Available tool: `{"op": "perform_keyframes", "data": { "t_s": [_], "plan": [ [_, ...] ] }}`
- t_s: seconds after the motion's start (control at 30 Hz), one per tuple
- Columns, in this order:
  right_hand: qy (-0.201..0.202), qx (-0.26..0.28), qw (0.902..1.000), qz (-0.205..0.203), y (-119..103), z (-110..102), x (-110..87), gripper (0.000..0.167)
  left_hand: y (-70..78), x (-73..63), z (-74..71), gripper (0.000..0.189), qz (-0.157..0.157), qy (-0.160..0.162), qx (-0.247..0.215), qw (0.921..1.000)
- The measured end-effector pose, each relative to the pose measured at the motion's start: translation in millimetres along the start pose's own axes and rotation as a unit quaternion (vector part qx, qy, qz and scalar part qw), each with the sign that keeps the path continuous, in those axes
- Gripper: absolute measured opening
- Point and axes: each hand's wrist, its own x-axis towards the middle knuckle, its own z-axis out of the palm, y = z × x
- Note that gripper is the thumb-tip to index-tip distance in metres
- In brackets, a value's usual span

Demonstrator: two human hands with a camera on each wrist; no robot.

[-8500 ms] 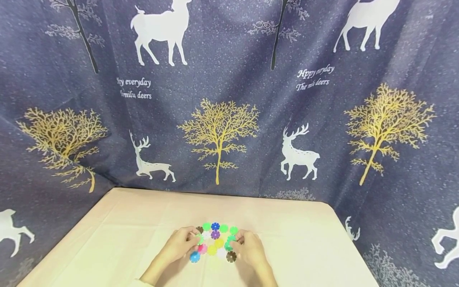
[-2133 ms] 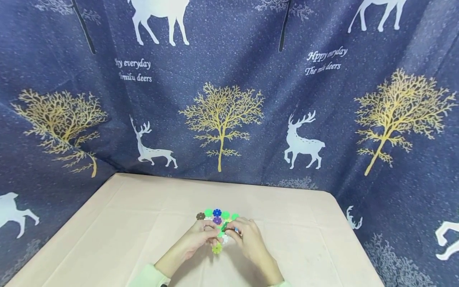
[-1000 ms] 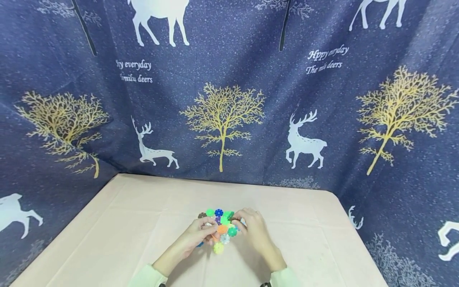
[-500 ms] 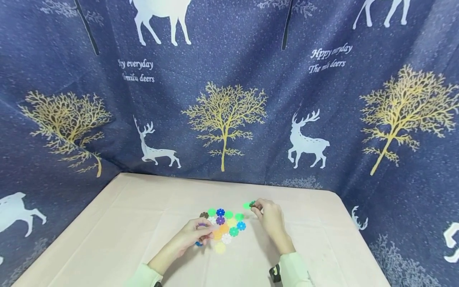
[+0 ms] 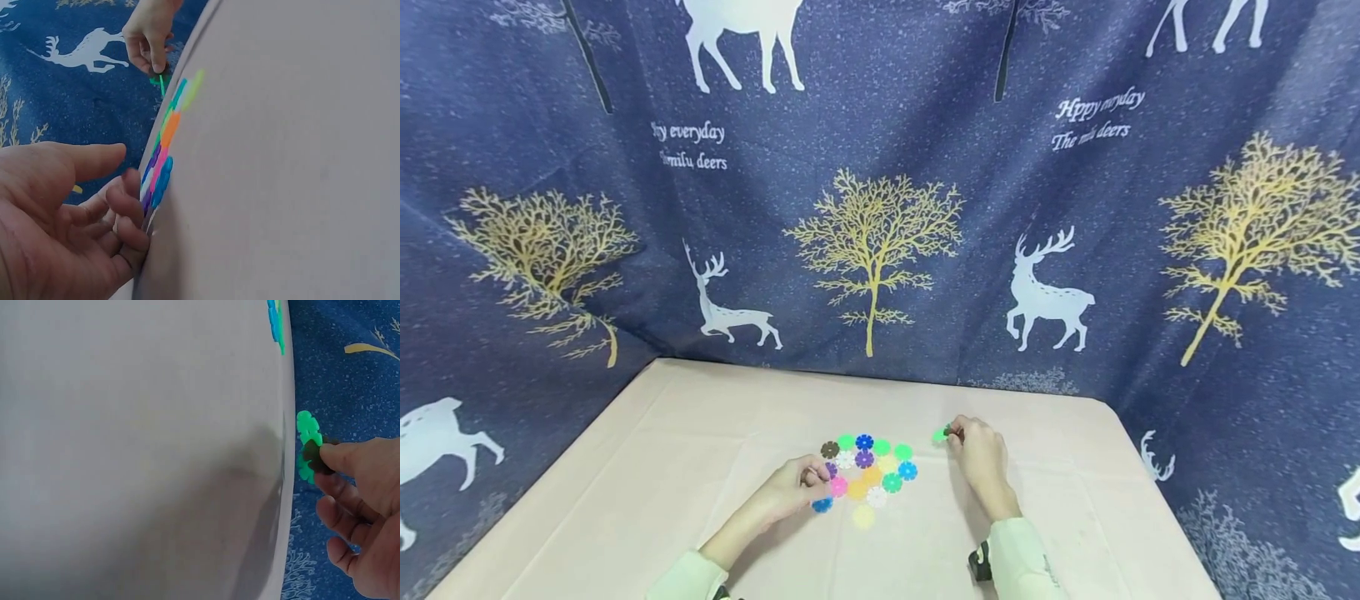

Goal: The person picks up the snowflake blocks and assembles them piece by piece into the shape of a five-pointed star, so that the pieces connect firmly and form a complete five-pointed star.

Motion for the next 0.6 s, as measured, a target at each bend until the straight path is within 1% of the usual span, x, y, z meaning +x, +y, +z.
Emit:
{"op": "perform_keyframes", "data": {
  "t_s": [0.07, 0.17, 0.27, 0.43, 0.6],
  "plan": [
    [-0.005, -0.004, 1.0000, 0.001, 0.6, -0.4, -1.2, 0.011, -1.1, -2.0, -1.2, 0.021, 0.017, 0.001, 0.035, 0.9992],
    [-0.012, -0.005, 0.9999, 0.004, 2.0, -1.5, -2.8, 0.011, -0.5, -5.1, -2.0, 0.023, 0.038, -0.004, 0.074, 0.9966],
    [-0.017, -0.005, 0.9998, 0.011, 3.7, -2.6, -3.9, 0.011, 1.0, -7.8, -1.5, 0.028, 0.048, -0.006, 0.110, 0.9927],
    [-0.028, 0.006, 0.9991, 0.032, 3.1, -5.8, -6.0, 0.011, 3.6, -10.1, 0.3, 0.031, 0.043, -0.007, 0.141, 0.9890],
    [-0.032, 0.030, 0.9980, 0.046, -2.9, -9.0, -10.6, 0.015, 3.1, -10.8, 1.7, 0.032, 0.041, -0.006, 0.153, 0.9874]
  ]
}}
